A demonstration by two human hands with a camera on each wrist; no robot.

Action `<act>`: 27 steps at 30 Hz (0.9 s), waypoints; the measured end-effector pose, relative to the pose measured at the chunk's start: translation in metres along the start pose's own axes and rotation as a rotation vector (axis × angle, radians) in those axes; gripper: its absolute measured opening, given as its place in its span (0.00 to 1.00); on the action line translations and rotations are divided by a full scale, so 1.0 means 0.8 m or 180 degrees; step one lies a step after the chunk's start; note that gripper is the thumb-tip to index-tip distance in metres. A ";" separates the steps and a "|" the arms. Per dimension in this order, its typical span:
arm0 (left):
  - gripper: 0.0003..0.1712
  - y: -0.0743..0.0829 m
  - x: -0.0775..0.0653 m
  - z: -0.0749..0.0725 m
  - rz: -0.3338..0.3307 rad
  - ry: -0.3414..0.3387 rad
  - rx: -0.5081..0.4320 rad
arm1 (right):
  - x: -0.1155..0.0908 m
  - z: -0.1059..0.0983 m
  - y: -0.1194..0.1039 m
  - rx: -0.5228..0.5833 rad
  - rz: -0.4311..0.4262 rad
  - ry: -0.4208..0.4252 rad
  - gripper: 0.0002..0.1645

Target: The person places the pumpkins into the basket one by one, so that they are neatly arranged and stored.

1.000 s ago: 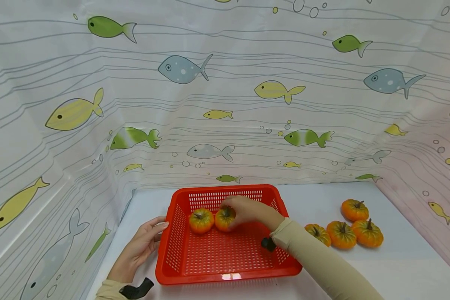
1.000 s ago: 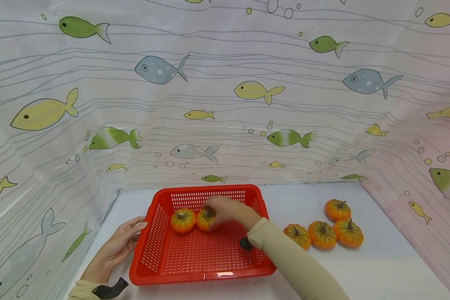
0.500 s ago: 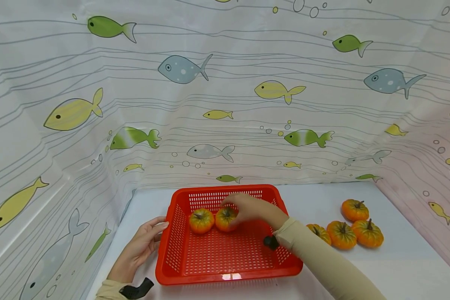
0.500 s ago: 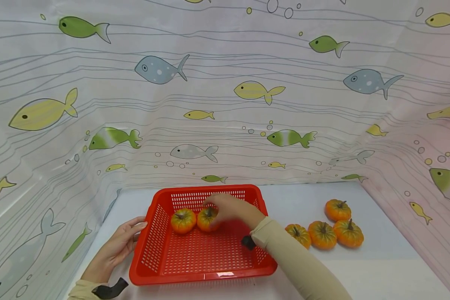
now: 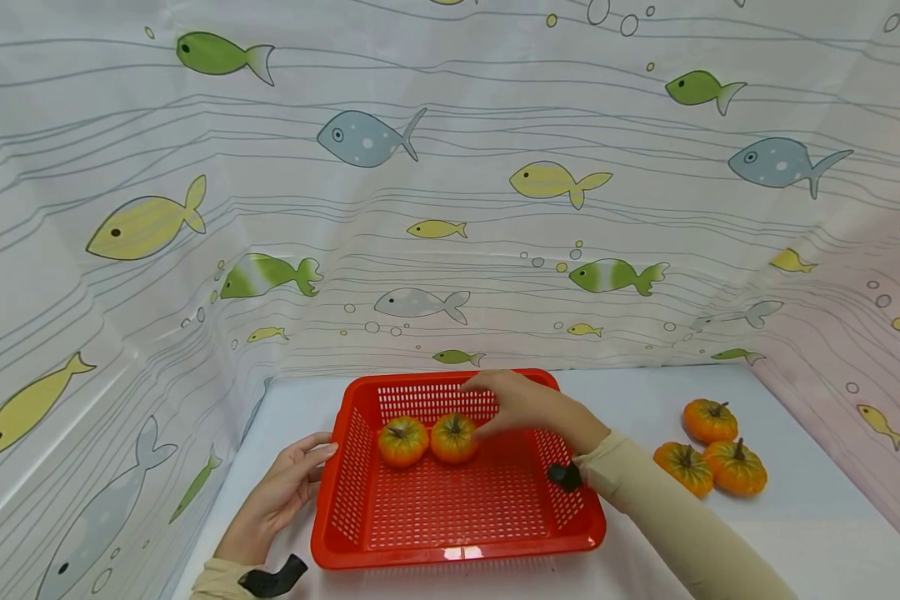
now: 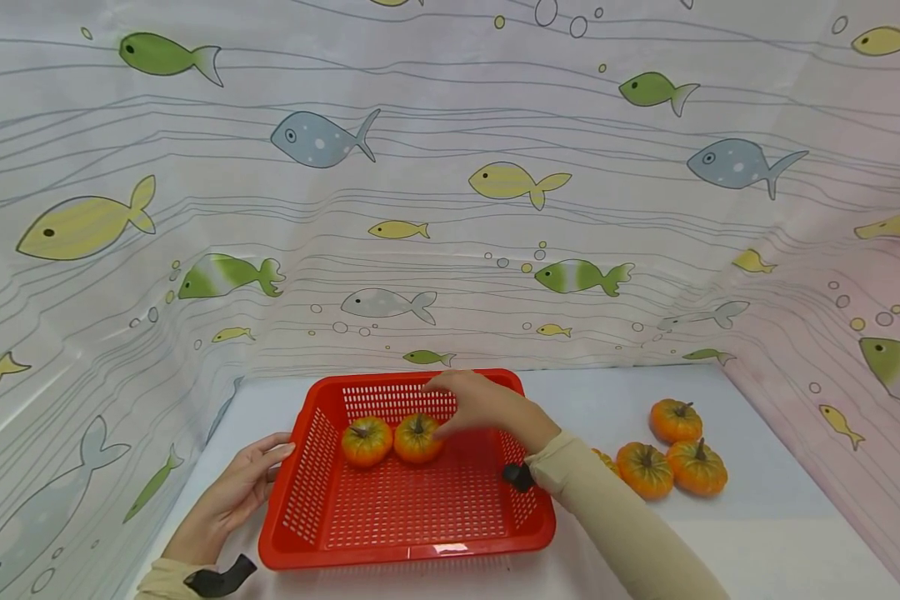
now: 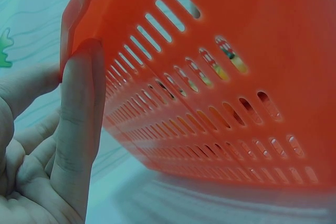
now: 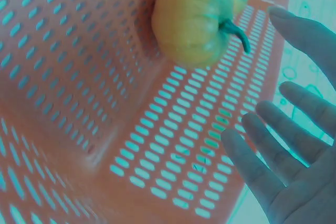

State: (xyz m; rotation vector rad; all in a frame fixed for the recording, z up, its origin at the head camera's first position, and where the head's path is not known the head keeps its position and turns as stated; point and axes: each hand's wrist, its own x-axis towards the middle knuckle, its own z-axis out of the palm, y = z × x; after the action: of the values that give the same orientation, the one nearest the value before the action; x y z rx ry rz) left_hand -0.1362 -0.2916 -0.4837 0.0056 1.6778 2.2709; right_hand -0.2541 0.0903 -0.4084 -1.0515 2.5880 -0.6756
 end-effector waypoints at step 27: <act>0.33 0.007 -0.003 0.001 0.0107 0.0163 0.0743 | -0.078 -0.054 0.029 0.0137 -0.0118 0.0486 0.39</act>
State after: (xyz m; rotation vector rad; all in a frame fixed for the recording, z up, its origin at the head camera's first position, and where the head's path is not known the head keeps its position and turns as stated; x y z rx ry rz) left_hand -0.1350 -0.2932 -0.4775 0.0289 1.9742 2.1014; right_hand -0.2415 0.1629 -0.3790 -1.0759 2.6744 -0.8478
